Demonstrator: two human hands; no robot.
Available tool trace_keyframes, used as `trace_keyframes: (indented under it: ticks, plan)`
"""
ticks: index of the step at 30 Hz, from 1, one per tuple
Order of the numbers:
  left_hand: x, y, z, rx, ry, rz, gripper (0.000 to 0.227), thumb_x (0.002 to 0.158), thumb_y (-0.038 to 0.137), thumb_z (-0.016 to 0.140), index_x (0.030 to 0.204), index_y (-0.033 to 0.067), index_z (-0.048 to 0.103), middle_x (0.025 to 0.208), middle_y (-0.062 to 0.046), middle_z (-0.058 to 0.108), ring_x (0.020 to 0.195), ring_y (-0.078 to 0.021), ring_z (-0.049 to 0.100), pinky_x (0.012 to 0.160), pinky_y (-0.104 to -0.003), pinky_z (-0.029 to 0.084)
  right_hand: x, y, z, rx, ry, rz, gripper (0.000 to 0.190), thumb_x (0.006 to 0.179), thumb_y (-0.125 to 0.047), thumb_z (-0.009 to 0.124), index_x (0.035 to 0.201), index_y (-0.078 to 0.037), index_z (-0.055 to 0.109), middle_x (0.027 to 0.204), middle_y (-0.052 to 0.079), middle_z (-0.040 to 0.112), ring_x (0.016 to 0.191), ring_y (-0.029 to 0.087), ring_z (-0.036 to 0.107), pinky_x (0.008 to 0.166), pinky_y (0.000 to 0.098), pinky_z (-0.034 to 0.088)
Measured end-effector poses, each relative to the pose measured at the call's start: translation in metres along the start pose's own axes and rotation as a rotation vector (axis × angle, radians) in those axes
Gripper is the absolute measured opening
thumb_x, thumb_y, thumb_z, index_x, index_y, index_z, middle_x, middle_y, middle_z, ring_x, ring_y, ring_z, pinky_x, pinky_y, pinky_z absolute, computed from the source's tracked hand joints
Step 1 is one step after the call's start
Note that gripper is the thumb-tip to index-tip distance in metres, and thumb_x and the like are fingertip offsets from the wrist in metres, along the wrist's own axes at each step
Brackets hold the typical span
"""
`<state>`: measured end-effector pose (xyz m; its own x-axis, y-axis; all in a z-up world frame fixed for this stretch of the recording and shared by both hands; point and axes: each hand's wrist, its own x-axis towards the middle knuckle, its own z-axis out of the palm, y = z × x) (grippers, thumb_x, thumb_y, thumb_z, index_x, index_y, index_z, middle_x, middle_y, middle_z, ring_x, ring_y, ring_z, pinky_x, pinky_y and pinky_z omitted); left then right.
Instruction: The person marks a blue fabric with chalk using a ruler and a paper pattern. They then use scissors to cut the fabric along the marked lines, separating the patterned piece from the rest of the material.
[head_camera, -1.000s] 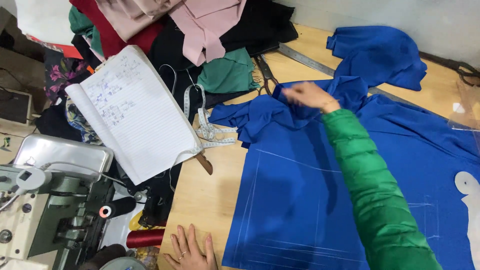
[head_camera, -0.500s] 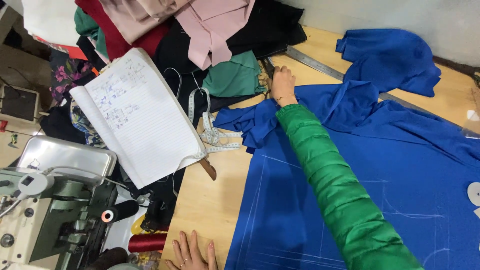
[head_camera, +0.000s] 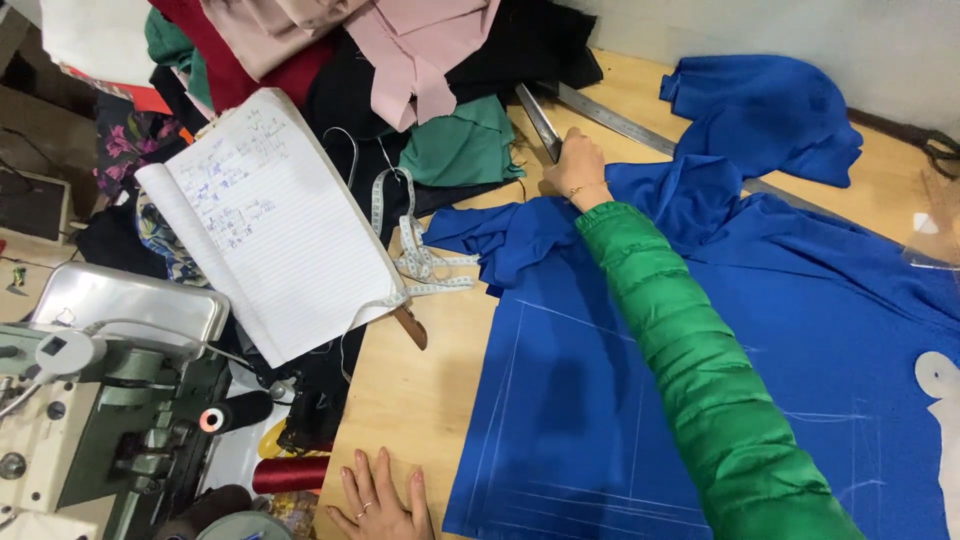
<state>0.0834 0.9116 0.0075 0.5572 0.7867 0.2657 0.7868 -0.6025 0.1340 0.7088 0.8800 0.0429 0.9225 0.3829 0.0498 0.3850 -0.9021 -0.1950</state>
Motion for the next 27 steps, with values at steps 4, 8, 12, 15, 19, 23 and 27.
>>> trace_keyframes:
  ticks: [4, 8, 12, 15, 19, 23, 27]
  plan:
    - [0.000, 0.001, -0.004, -0.033, -0.071, -0.051, 0.065, 0.092, 0.062, 0.049, 0.148, 0.0287, 0.055, 0.168, 0.003, 0.041, 0.156, -0.0259, 0.038, 0.120, -0.074, 0.028, -0.012, -0.007, -0.023, 0.049, 0.048, -0.025, 0.066, 0.092, -0.063, 0.073, 0.105, -0.002, 0.050, 0.092, 0.026, 0.069, 0.082, 0.052, 0.066, 0.070, 0.0581, 0.052]
    - [0.005, 0.004, -0.010, -0.086, -0.077, -0.053, 0.062, 0.094, 0.061, 0.047, 0.147, 0.0286, 0.056, 0.166, 0.001, 0.041, 0.156, -0.0256, 0.036, 0.124, -0.067, 0.020, -0.020, -0.020, -0.050, 0.136, 0.053, 0.003, 0.071, 0.088, -0.052, 0.083, 0.115, 0.000, 0.044, 0.098, 0.024, 0.067, 0.086, 0.049, 0.066, 0.069, 0.0570, 0.052]
    - [0.008, 0.010, -0.019, -0.117, -0.007, -0.043, 0.059, 0.096, 0.057, 0.051, 0.145, 0.0258, 0.060, 0.163, -0.002, 0.048, 0.155, -0.0259, 0.040, 0.126, -0.063, 0.020, -0.019, -0.027, -0.066, 0.143, 0.143, -0.090, 0.043, 0.080, -0.005, 0.071, 0.110, -0.001, 0.040, 0.093, 0.023, 0.061, 0.075, 0.051, 0.062, 0.061, 0.0565, 0.050]
    - [0.007, 0.007, -0.018, -0.136, -0.109, -0.074, 0.063, 0.095, 0.061, 0.046, 0.148, 0.0277, 0.056, 0.166, 0.001, 0.041, 0.157, -0.0272, 0.034, 0.123, -0.068, 0.020, -0.028, -0.046, -0.099, 0.221, 0.208, -0.203, 0.046, 0.089, -0.002, 0.068, 0.122, 0.003, 0.036, 0.099, 0.026, 0.055, 0.078, 0.055, 0.057, 0.060, 0.0593, 0.044]
    - [0.008, 0.008, -0.024, -0.130, -0.066, -0.034, 0.062, 0.095, 0.058, 0.049, 0.148, 0.0252, 0.056, 0.167, 0.000, 0.041, 0.157, -0.0256, 0.033, 0.122, -0.069, 0.023, -0.058, -0.078, -0.154, 0.429, 0.269, -0.291, 0.032, 0.088, 0.005, 0.053, 0.115, -0.001, 0.037, 0.099, 0.021, 0.045, 0.082, 0.046, 0.050, 0.067, 0.0531, 0.041]
    - [0.011, 0.007, -0.029, -0.180, -0.152, -0.055, 0.065, 0.097, 0.061, 0.043, 0.151, 0.0262, 0.051, 0.169, 0.000, 0.035, 0.159, -0.0268, 0.027, 0.121, -0.071, 0.018, -0.081, -0.079, -0.191, 0.631, 0.396, -0.498, 0.033, 0.098, 0.003, 0.045, 0.130, 0.000, 0.036, 0.112, 0.021, 0.048, 0.099, 0.037, 0.053, 0.088, 0.0450, 0.044]
    - [0.013, 0.008, -0.031, -0.161, -0.156, -0.040, 0.065, 0.098, 0.062, 0.041, 0.152, 0.0275, 0.049, 0.169, 0.002, 0.034, 0.159, -0.0259, 0.026, 0.120, -0.069, 0.018, -0.129, -0.048, -0.225, 0.636, 0.485, -0.512, 0.041, 0.104, 0.003, 0.052, 0.140, -0.003, 0.034, 0.132, 0.020, 0.048, 0.121, 0.035, 0.054, 0.107, 0.0408, 0.041]
